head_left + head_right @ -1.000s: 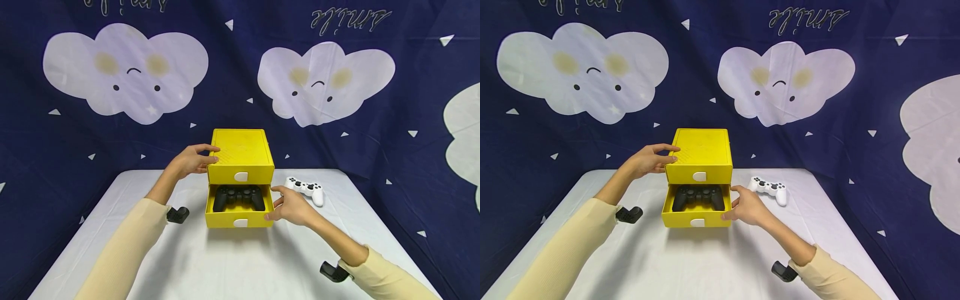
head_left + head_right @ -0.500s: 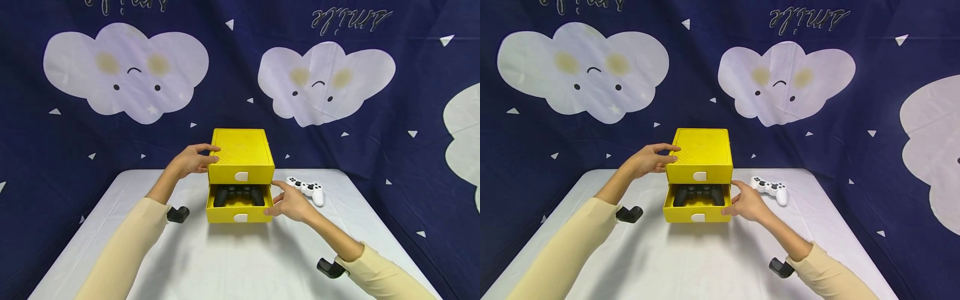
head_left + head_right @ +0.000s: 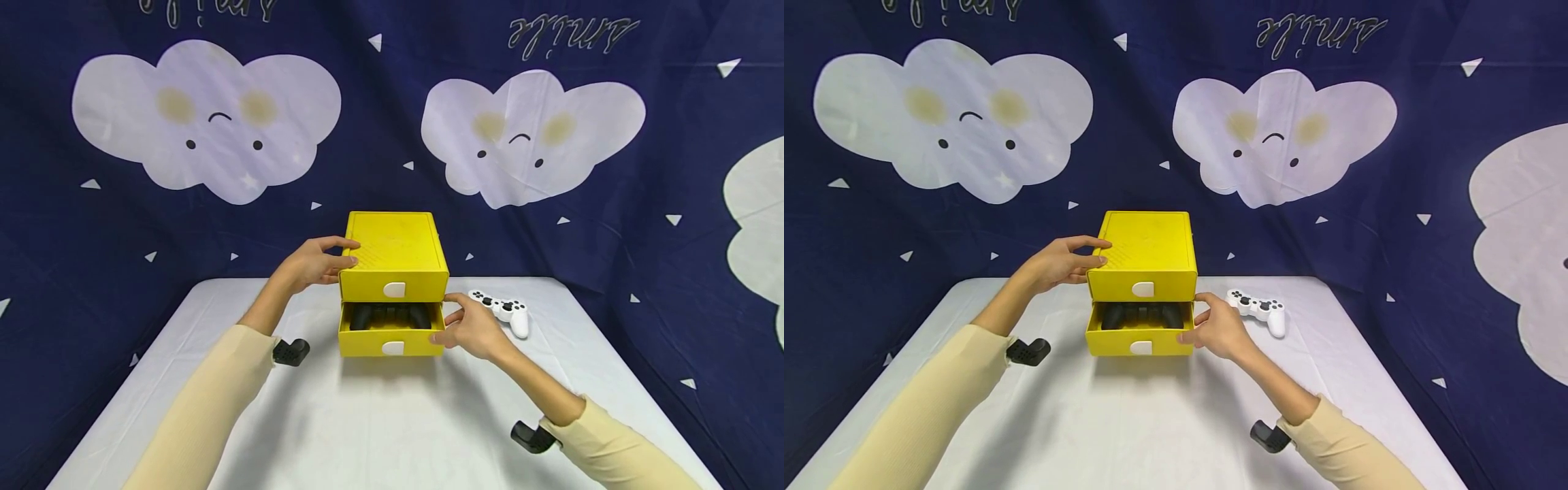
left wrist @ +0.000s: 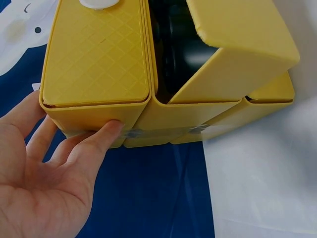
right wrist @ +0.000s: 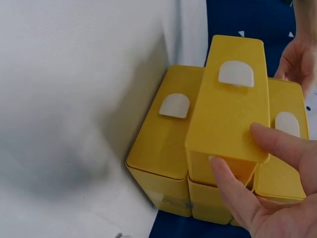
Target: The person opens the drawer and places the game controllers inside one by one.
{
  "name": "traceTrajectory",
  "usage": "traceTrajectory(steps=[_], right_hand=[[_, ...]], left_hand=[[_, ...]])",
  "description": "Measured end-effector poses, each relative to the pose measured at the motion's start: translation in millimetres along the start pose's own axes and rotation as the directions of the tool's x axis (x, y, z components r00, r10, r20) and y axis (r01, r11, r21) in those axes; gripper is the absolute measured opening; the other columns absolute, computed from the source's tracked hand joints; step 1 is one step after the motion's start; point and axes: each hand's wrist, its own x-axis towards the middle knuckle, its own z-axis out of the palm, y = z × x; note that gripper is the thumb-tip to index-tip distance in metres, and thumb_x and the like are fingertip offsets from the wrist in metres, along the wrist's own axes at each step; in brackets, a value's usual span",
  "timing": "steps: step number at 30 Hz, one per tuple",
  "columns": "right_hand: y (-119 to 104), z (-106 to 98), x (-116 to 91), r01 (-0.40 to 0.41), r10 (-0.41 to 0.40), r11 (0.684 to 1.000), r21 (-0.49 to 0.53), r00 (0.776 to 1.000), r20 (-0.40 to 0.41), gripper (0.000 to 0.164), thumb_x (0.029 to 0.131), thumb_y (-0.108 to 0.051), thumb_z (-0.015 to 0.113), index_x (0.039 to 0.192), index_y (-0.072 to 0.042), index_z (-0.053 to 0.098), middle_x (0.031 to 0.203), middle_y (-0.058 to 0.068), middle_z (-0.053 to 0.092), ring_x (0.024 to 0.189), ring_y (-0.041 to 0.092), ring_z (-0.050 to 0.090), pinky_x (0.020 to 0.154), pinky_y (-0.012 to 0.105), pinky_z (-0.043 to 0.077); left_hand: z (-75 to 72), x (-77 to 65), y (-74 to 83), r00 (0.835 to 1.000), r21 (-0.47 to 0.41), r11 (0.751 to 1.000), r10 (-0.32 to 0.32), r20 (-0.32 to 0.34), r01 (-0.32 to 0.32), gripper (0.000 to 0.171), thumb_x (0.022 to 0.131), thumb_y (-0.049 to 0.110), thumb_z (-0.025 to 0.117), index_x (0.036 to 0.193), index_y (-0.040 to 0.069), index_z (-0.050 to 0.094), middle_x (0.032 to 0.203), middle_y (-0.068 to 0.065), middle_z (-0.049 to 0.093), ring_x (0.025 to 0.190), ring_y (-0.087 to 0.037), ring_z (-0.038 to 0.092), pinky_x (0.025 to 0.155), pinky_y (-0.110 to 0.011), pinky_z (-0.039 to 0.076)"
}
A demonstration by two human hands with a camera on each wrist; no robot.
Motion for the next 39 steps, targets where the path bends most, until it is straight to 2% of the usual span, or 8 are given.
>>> traceTrajectory(steps=[4,8,15,26,32,39], right_hand=[[3,4,5,0.05,-0.053,0.998,-0.041,0.995,-0.088,0.076,0.072,-0.022,0.092,0.138,-0.005,0.057,0.106,0.015,0.071,0.084,0.022,0.073,0.075,0.036,0.061],[7,7,10,0.095,-0.106,0.993,-0.068,0.977,-0.184,0.066,0.071,-0.023,0.092,0.128,-0.004,0.064,0.103,0.014,0.073,0.092,0.024,0.071,0.081,0.038,0.06],[10,11,15,0.123,-0.128,0.992,-0.034,0.965,-0.231,0.059,0.071,-0.021,0.092,0.12,-0.004,0.066,0.11,0.018,0.074,0.102,0.032,0.071,0.088,0.044,0.06],[17,23,23,0.151,-0.125,0.987,0.059,0.939,-0.32,0.049,0.071,-0.012,0.092,0.112,-0.005,0.065,0.106,0.017,0.074,0.096,0.03,0.073,0.088,0.042,0.061],[18,27,26,0.184,-0.155,0.982,0.046,0.919,-0.363,0.046,0.071,-0.011,0.091,0.109,-0.005,0.066,0.101,0.016,0.074,0.09,0.028,0.073,0.084,0.04,0.061],[17,29,26,0.192,-0.157,0.98,0.053,0.908,-0.388,0.045,0.07,-0.008,0.091,0.106,-0.005,0.065,0.095,0.016,0.074,0.084,0.024,0.072,0.076,0.034,0.062]], left_hand=[[-0.8,-0.7,-0.3,1.0,-0.002,1.0,-0.002,-0.004,0.002,0.047,0.098,0.026,0.07,0.143,0.024,0.058,0.148,-0.006,0.053,0.118,-0.028,0.061,0.103,-0.043,0.055],[-0.5,0.7,-1.0,1.0,-0.007,1.0,0.003,0.001,-0.003,0.047,0.098,0.025,0.07,0.144,0.024,0.058,0.15,-0.006,0.052,0.124,-0.03,0.061,0.104,-0.044,0.054],[0.0,2.2,-0.3,1.0,-0.002,1.0,-0.003,-0.006,0.003,0.046,0.097,0.026,0.071,0.142,0.026,0.059,0.15,-0.005,0.052,0.125,-0.031,0.062,0.103,-0.044,0.055],[0.3,1.8,-1.0,1.0,-0.003,1.0,0.001,0.001,-0.001,0.048,0.097,0.025,0.071,0.144,0.025,0.058,0.153,-0.006,0.049,0.126,-0.032,0.06,0.103,-0.045,0.055],[-0.7,1.8,-1.2,1.0,-0.003,1.0,-0.003,0.004,0.003,0.048,0.097,0.025,0.071,0.144,0.025,0.058,0.154,-0.006,0.047,0.129,-0.033,0.058,0.104,-0.046,0.054],[-2.1,0.7,-0.9,1.0,-0.008,1.0,0.008,0.023,-0.008,0.05,0.098,0.025,0.07,0.146,0.024,0.056,0.157,-0.007,0.045,0.131,-0.035,0.056,0.106,-0.047,0.053]])
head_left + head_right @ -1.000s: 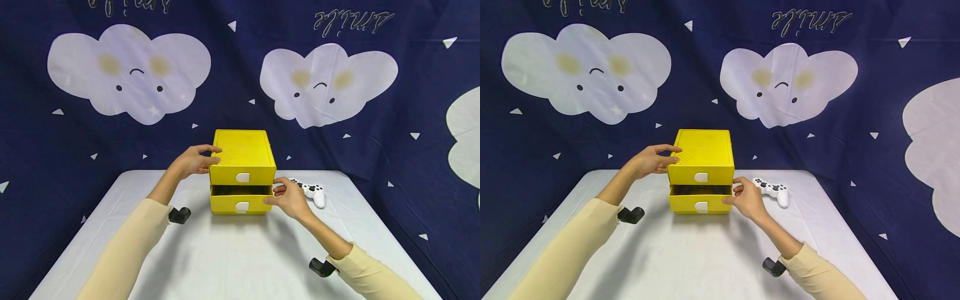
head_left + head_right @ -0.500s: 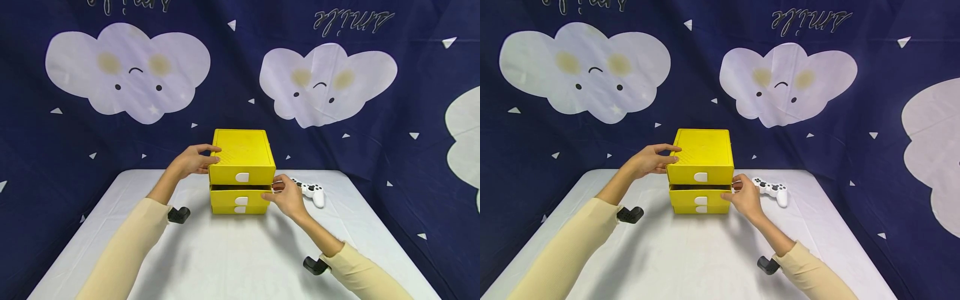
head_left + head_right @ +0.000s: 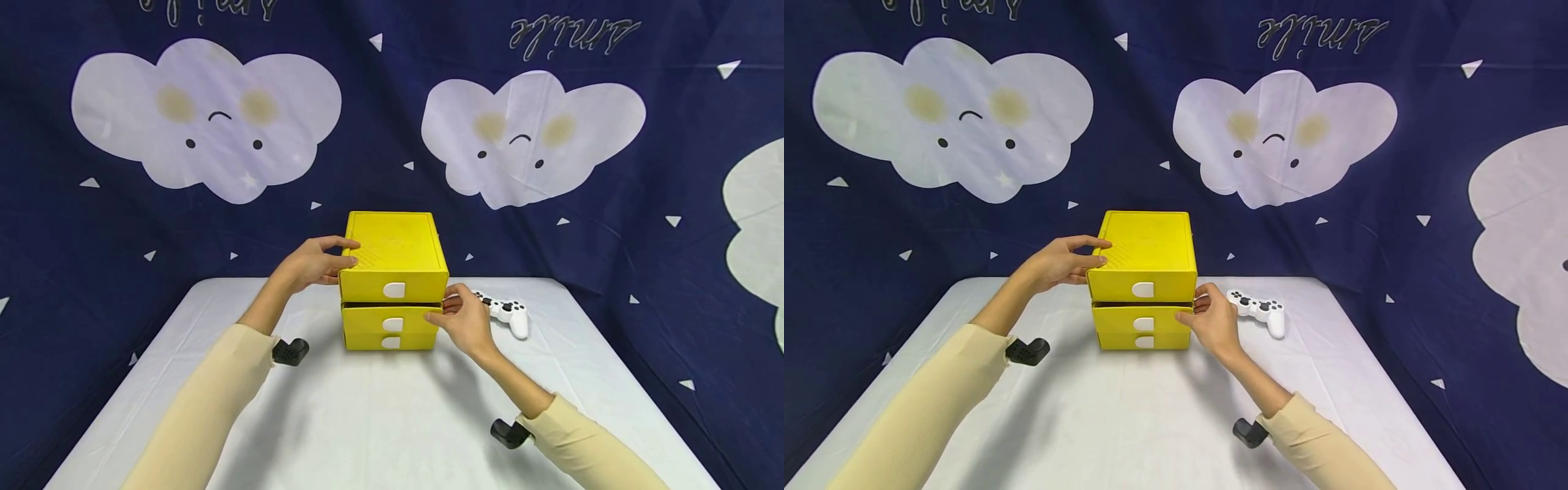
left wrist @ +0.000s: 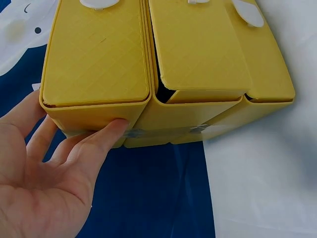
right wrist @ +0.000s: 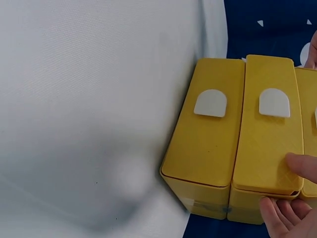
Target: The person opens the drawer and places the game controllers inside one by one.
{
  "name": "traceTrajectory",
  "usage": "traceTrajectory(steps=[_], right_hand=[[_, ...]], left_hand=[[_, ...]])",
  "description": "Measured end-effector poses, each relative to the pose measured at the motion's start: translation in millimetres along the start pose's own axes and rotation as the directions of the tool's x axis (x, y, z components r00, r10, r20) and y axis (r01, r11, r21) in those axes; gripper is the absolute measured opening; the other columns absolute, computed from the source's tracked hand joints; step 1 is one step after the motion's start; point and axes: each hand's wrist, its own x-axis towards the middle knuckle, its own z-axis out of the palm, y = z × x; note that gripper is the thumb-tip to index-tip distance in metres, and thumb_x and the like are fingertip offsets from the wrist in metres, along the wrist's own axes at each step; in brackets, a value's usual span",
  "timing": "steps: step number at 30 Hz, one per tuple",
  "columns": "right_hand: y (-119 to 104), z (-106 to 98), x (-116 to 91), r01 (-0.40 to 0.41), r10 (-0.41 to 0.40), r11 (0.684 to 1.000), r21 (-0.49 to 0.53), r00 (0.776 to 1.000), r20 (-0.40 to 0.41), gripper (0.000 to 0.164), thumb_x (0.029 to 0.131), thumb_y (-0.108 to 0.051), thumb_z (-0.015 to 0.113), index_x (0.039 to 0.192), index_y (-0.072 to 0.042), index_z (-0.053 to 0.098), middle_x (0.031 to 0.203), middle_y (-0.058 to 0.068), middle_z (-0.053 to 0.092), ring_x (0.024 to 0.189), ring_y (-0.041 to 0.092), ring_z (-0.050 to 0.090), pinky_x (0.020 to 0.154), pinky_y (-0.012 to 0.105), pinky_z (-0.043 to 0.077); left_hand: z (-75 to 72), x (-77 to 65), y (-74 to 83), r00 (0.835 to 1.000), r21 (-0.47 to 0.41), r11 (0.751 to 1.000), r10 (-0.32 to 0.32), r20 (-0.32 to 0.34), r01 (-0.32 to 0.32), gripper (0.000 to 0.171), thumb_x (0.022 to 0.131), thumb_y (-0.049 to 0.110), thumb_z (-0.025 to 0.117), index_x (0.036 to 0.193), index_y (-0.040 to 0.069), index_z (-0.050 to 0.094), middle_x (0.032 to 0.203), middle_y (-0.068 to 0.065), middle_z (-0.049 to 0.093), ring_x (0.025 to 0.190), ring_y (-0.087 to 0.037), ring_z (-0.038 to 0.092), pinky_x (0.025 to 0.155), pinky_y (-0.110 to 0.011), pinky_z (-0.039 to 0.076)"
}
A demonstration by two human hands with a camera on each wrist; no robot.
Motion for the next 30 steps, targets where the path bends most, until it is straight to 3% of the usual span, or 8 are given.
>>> traceTrajectory(steps=[20,30], right_hand=[[5.7,7.0,4.4,0.024,-0.031,0.997,-0.073,0.995,-0.091,0.04,0.071,-0.015,0.092,0.1,-0.008,0.065,0.083,0.012,0.074,0.077,0.025,0.073,0.067,0.034,0.058],[3.7,9.0,4.9,0.031,-0.041,0.996,-0.082,0.992,-0.121,0.039,0.069,-0.017,0.093,0.095,-0.01,0.065,0.075,0.008,0.072,0.069,0.023,0.07,0.065,0.034,0.054]], left_hand=[[-0.2,2.1,0.4,1.0,-0.006,1.0,0.003,0.004,-0.003,0.049,0.098,0.026,0.07,0.145,0.025,0.056,0.149,-0.006,0.052,0.121,-0.03,0.064,0.101,-0.044,0.056],[-2.1,-0.5,3.3,0.999,0.108,0.993,0.039,0.017,-0.04,0.05,0.1,0.028,0.067,0.148,0.023,0.053,0.158,-0.008,0.043,0.131,-0.034,0.057,0.106,-0.046,0.052]])
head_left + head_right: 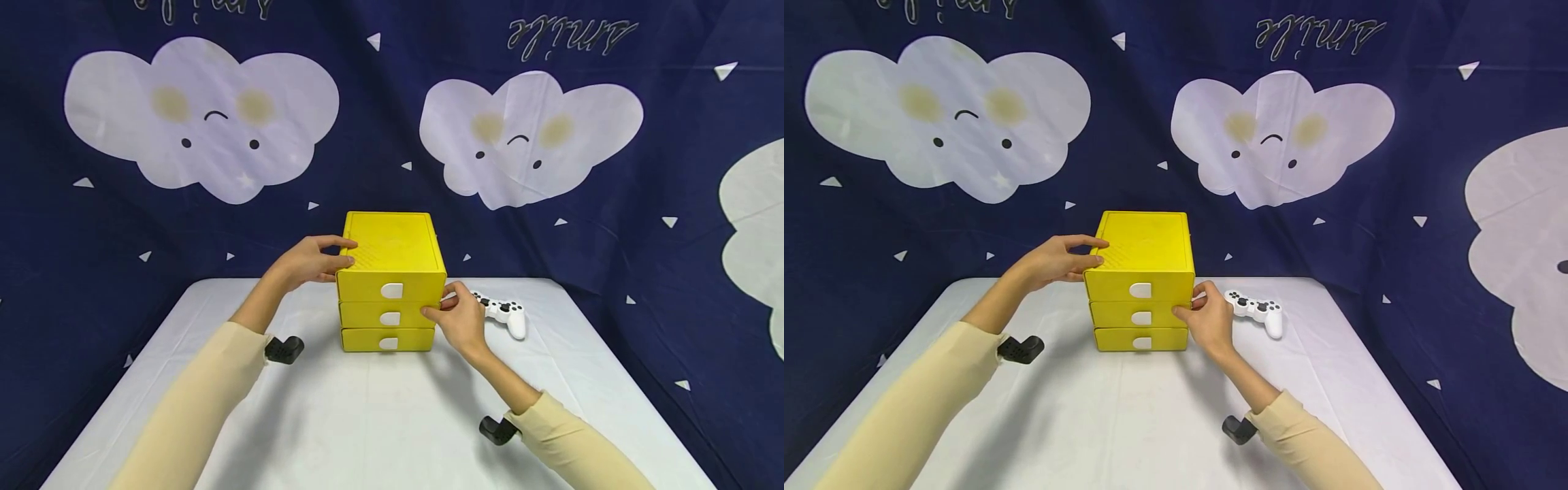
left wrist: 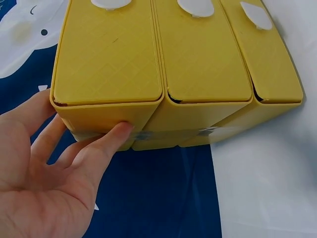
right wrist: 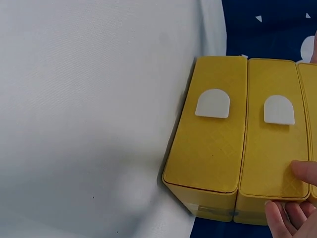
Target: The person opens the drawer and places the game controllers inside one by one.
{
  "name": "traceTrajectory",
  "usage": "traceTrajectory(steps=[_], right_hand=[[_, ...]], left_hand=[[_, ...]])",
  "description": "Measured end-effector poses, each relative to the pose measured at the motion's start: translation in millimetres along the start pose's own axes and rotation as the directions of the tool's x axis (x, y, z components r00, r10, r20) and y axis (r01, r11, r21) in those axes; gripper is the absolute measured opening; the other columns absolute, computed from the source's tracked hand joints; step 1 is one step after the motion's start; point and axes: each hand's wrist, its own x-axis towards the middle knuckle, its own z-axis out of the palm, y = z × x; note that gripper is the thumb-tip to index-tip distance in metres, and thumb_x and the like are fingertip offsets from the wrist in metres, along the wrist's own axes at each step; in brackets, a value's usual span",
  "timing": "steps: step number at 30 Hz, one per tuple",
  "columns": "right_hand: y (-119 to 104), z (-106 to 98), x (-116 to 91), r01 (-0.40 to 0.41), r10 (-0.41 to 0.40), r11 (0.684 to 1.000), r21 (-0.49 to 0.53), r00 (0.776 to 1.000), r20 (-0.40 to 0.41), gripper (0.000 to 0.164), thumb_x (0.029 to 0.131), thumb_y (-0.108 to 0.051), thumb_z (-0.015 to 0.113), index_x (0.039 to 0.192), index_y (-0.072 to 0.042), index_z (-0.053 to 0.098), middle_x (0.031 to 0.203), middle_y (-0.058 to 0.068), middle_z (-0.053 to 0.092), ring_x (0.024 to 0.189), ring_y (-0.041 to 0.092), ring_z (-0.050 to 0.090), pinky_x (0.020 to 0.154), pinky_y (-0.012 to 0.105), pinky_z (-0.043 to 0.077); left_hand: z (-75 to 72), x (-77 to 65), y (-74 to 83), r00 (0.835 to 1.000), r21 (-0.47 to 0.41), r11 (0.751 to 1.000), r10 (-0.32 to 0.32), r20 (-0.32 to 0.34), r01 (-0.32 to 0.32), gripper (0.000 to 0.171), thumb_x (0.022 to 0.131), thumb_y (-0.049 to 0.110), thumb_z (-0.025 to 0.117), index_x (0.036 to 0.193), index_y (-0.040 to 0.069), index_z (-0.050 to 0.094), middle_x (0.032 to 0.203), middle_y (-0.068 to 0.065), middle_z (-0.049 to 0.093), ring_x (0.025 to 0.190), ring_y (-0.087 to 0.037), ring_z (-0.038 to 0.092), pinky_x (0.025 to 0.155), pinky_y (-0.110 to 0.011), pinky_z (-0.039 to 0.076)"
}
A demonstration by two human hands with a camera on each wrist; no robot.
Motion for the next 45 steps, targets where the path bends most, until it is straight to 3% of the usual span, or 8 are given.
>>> traceTrajectory(steps=[12,22,31,34,40,45], right_hand=[[1,1,0,0.003,-0.003,1.0,-0.004,1.0,0.002,0.039,0.07,-0.017,0.092,0.096,-0.009,0.064,0.077,0.009,0.073,0.071,0.023,0.072,0.065,0.034,0.055],[-6,-10,-2,-0.018,0.024,0.999,-0.049,0.992,0.121,0.038,0.073,-0.015,0.09,0.099,-0.007,0.062,0.089,0.013,0.074,0.085,0.026,0.073,0.073,0.039,0.06],[-13,-21,-7,-0.019,0.034,0.996,-0.086,0.982,0.185,0.038,0.074,-0.014,0.089,0.098,-0.007,0.061,0.094,0.013,0.073,0.095,0.033,0.071,0.081,0.044,0.056],[-16,-23,-9,-0.011,0.028,0.997,-0.074,0.972,0.235,0.035,0.073,-0.012,0.088,0.097,-0.006,0.063,0.093,0.013,0.073,0.094,0.033,0.071,0.081,0.042,0.057],[-20,-19,-14,-0.001,0.022,0.998,-0.057,0.93,0.367,0.031,0.074,-0.012,0.087,0.099,-0.005,0.071,0.097,0.011,0.075,0.092,0.027,0.073,0.08,0.039,0.06],[-17,-10,-17,-0.012,0.029,0.999,-0.042,0.91,0.413,0.03,0.074,-0.011,0.087,0.1,-0.004,0.075,0.097,0.011,0.076,0.089,0.021,0.072,0.077,0.033,0.06]], left_hand=[[-1.3,-0.2,0.6,1.0,-0.019,1.0,-0.014,-0.006,0.014,0.049,0.099,0.027,0.068,0.146,0.024,0.055,0.154,-0.008,0.048,0.129,-0.032,0.058,0.104,-0.045,0.054],[-1.4,0.9,0.4,0.999,-0.022,0.999,-0.033,-0.023,0.033,0.047,0.098,0.026,0.07,0.144,0.025,0.057,0.152,-0.008,0.049,0.128,-0.033,0.059,0.102,-0.045,0.055],[1.3,3.0,-1.3,0.999,-0.055,0.998,-0.041,-0.036,0.039,0.046,0.097,0.026,0.071,0.141,0.024,0.06,0.15,-0.008,0.052,0.128,-0.033,0.059,0.103,-0.046,0.055],[1.0,2.4,-0.9,0.999,-0.058,0.998,-0.041,-0.035,0.039,0.046,0.097,0.025,0.071,0.142,0.024,0.059,0.15,-0.008,0.052,0.129,-0.034,0.059,0.103,-0.046,0.054],[0.5,1.8,-1.3,0.998,-0.081,0.996,-0.051,-0.032,0.048,0.048,0.096,0.024,0.072,0.142,0.023,0.059,0.151,-0.009,0.051,0.131,-0.034,0.058,0.104,-0.046,0.054],[1.9,2.7,-2.2,0.999,-0.087,0.996,-0.039,-0.024,0.036,0.048,0.096,0.024,0.072,0.142,0.022,0.059,0.152,-0.01,0.051,0.132,-0.035,0.057,0.106,-0.047,0.052]])
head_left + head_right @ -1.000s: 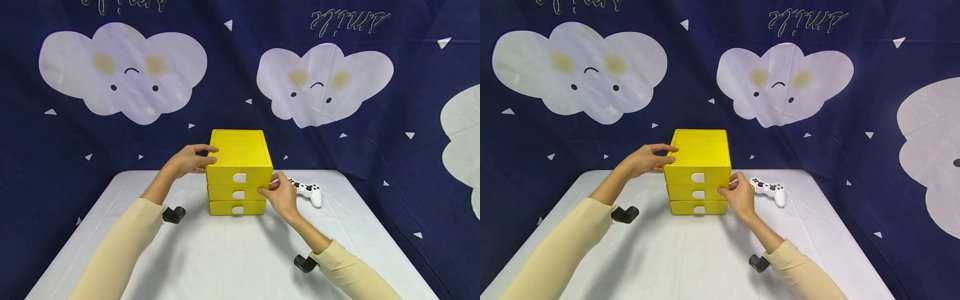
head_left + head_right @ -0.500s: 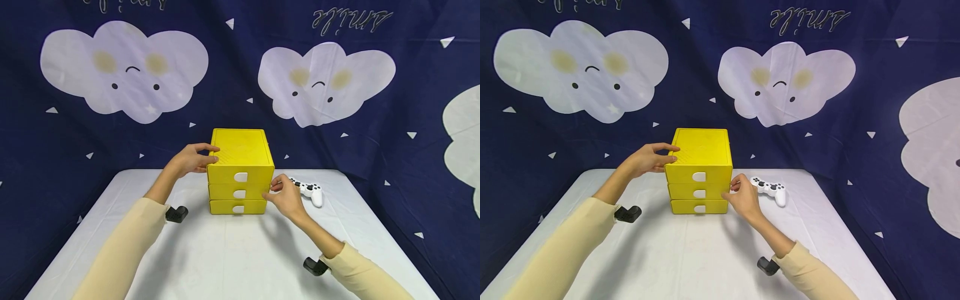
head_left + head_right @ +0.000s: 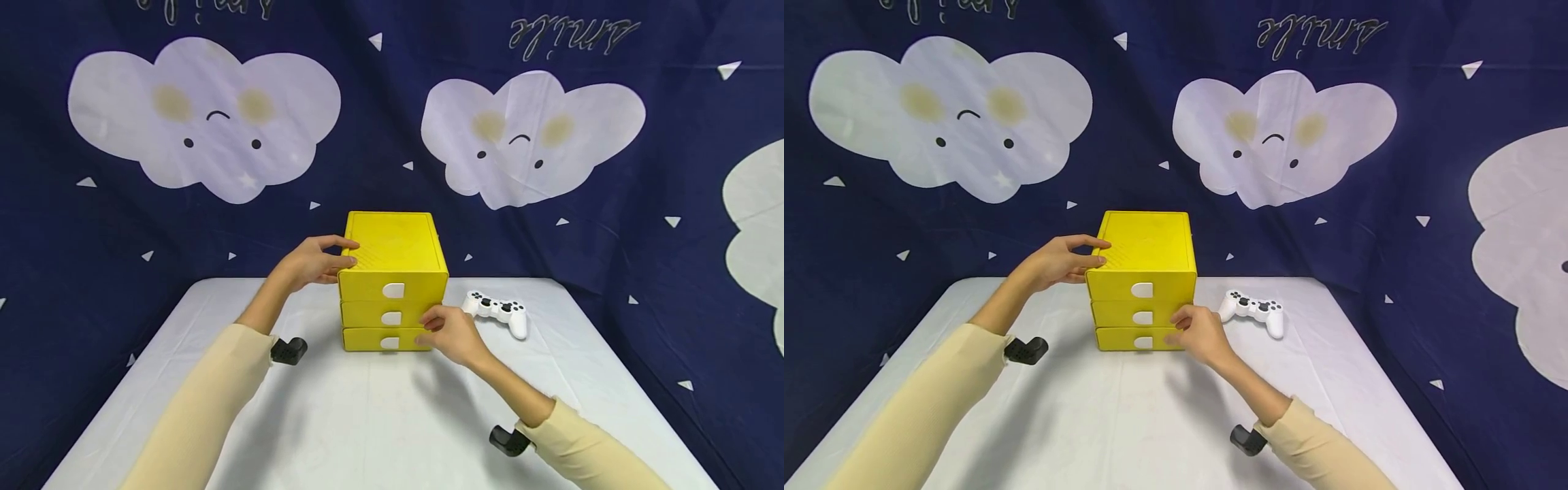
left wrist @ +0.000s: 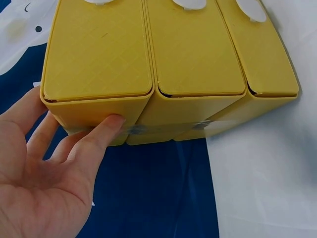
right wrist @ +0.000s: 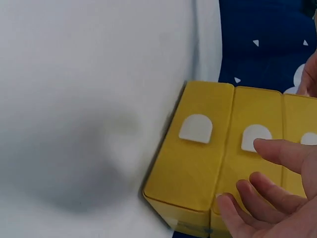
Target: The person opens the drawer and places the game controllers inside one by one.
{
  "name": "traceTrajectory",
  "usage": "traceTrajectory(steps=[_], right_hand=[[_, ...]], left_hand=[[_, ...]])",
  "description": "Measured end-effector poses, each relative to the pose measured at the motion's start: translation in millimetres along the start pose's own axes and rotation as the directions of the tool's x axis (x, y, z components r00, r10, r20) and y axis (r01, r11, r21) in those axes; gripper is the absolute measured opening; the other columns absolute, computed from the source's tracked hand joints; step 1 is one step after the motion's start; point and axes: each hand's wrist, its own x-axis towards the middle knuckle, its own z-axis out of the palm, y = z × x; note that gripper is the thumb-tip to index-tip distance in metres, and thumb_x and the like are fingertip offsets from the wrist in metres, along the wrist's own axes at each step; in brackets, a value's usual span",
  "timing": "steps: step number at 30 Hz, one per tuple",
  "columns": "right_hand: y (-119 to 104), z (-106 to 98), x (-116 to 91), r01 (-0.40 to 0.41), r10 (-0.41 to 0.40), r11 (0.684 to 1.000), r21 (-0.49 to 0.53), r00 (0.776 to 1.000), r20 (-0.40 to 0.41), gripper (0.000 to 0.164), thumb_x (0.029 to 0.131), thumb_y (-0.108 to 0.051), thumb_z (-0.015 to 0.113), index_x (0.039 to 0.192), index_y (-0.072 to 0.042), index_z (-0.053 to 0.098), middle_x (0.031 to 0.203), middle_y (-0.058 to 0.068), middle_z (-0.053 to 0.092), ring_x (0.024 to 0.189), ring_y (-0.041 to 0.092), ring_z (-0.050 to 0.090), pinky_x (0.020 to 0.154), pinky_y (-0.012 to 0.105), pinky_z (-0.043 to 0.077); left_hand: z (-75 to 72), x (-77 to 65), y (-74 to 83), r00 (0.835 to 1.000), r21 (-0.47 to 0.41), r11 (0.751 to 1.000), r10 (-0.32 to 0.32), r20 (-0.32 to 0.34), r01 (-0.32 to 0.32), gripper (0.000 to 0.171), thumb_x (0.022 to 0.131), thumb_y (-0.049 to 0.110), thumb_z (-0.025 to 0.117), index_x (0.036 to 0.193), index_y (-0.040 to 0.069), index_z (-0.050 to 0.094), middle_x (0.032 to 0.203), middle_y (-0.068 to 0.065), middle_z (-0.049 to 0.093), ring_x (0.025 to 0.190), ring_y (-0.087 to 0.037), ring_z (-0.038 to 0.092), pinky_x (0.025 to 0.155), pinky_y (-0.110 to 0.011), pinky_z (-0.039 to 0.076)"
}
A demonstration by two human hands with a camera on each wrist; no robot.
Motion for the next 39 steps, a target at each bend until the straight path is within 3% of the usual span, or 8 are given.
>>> traceTrajectory(steps=[14,19,25,32,39], right_hand=[[7,32,11,0.043,-0.044,0.999,0.011,0.998,0.053,0.028,0.07,-0.007,0.089,0.096,-0.004,0.079,0.087,0.012,0.077,0.079,0.016,0.072,0.07,0.027,0.058],[8,39,12,0.017,-0.016,1.0,-0.011,0.997,0.07,0.031,0.068,-0.009,0.089,0.097,-0.004,0.079,0.087,0.012,0.077,0.078,0.013,0.069,0.07,0.026,0.057],[9,46,13,0.008,-0.003,0.999,-0.051,0.996,0.084,0.033,0.066,-0.01,0.089,0.097,-0.004,0.08,0.088,0.009,0.077,0.08,0.013,0.069,0.072,0.028,0.057],[8,49,14,0.009,-0.003,0.999,-0.049,0.994,0.112,0.035,0.064,0.0,0.085,0.099,-0.001,0.079,0.092,0.011,0.077,0.088,0.022,0.072,0.079,0.033,0.059],[11,55,16,0.011,-0.006,0.999,-0.036,0.993,0.116,0.029,0.069,0.002,0.083,0.097,0.0,0.079,0.09,0.011,0.078,0.082,0.019,0.073,0.074,0.028,0.059]], left_hand=[[-0.4,-0.1,0.3,1.0,-0.008,1.0,-0.001,-0.004,0.001,0.047,0.096,0.023,0.072,0.142,0.023,0.059,0.149,-0.008,0.053,0.127,-0.032,0.061,0.103,-0.045,0.054],[-1.4,1.0,-1.0,1.0,-0.012,1.0,0.006,0.01,-0.006,0.049,0.096,0.024,0.073,0.142,0.022,0.059,0.15,-0.009,0.052,0.128,-0.033,0.06,0.105,-0.046,0.053],[-2.0,-0.6,1.5,1.0,-0.023,1.0,0.001,0.012,-0.001,0.048,0.096,0.024,0.073,0.142,0.022,0.059,0.149,-0.009,0.053,0.128,-0.033,0.061,0.105,-0.047,0.053],[-1.7,0.4,2.3,1.0,-0.017,1.0,0.003,0.012,-0.003,0.048,0.096,0.024,0.073,0.142,0.022,0.06,0.148,-0.009,0.055,0.126,-0.032,0.062,0.104,-0.046,0.054],[-1.1,1.0,-0.1,1.0,-0.012,1.0,0.001,0.001,-0.001,0.047,0.096,0.024,0.073,0.141,0.023,0.06,0.148,-0.008,0.055,0.127,-0.032,0.061,0.103,-0.046,0.054]])
